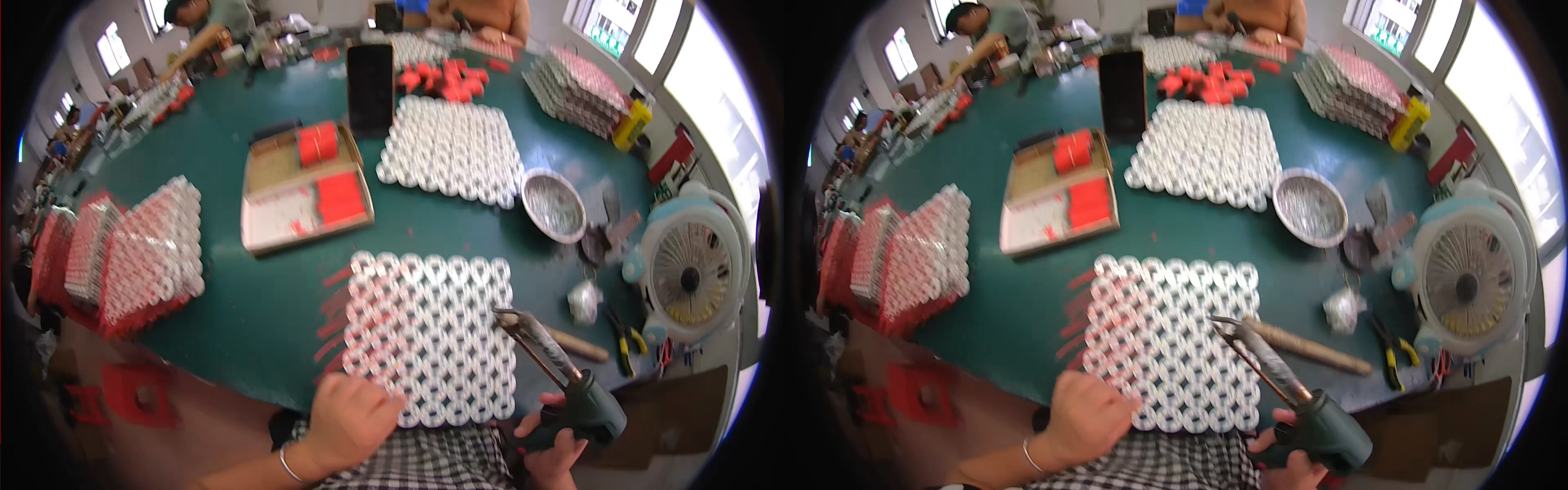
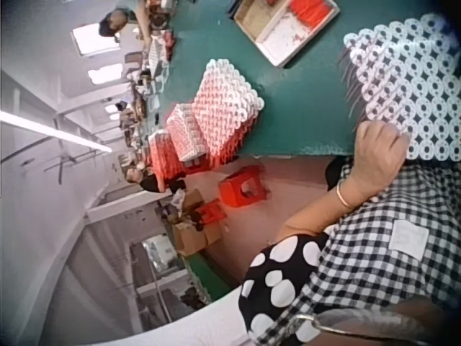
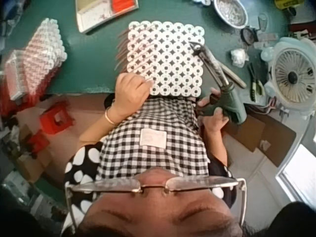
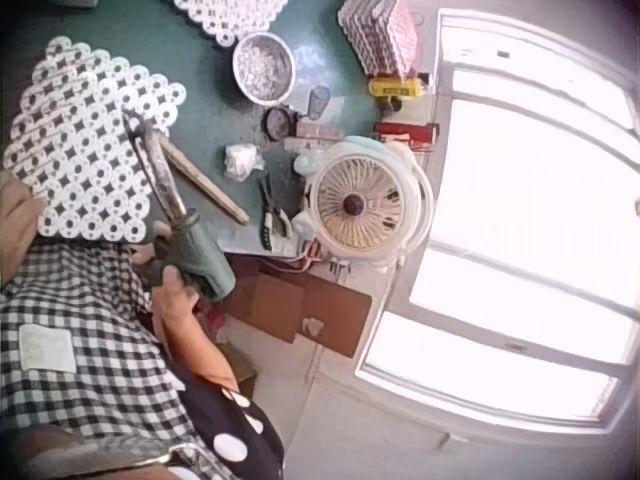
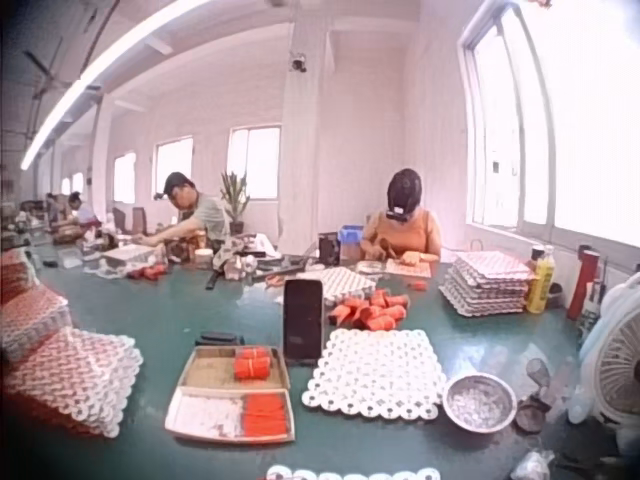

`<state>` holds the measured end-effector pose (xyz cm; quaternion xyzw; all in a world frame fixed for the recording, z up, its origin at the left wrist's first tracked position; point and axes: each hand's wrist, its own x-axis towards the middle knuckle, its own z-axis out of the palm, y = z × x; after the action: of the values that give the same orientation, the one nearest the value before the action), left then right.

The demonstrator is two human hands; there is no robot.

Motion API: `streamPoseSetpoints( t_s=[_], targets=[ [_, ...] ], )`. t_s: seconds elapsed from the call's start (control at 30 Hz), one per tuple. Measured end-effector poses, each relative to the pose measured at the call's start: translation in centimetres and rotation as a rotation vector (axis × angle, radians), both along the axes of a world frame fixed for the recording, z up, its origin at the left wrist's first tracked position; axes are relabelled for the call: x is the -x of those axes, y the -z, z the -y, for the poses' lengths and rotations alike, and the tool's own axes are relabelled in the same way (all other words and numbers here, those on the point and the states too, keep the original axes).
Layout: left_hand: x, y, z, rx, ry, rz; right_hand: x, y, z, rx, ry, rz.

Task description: The person takes red wires from a box, places them onto circular LED circuit boards, and solders them in place using a soldering iron.

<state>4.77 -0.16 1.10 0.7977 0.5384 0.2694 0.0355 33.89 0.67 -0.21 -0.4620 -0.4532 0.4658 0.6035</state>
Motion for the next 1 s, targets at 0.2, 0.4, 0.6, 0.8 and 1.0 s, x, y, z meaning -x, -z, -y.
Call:
streamPoseSetpoints(
  t_s=[0.2,0.4,0.6,0.8,1.0],
  targets=[
    [3.8,-1.3,0.3,0.195,0.100,0.130,-1.0,0.6,-4.0,-0.100,-0.209,-0.304],
    [9.0,-4.2,-9.9,0.070,-0.144,0.089,-2.1,2.1,-4.1,-0.077,-0.333,-0.444],
    [12.2,-0.9,-21.6,0.014,-0.373,-0.072,-1.3,2.2,-4.8,-0.123,-0.359,-0.358],
    [10.4,-1.1,-23.0,0.124,-0.401,-0.285,-1.4,2.1,-4.2,-0.093,-0.291,-0.376],
    [10.2,-0.5,-22.5,0.020,-0.385,-0.218,-1.3,2.2,-4.5,-0.114,-0.306,-0.406]
  ],
)
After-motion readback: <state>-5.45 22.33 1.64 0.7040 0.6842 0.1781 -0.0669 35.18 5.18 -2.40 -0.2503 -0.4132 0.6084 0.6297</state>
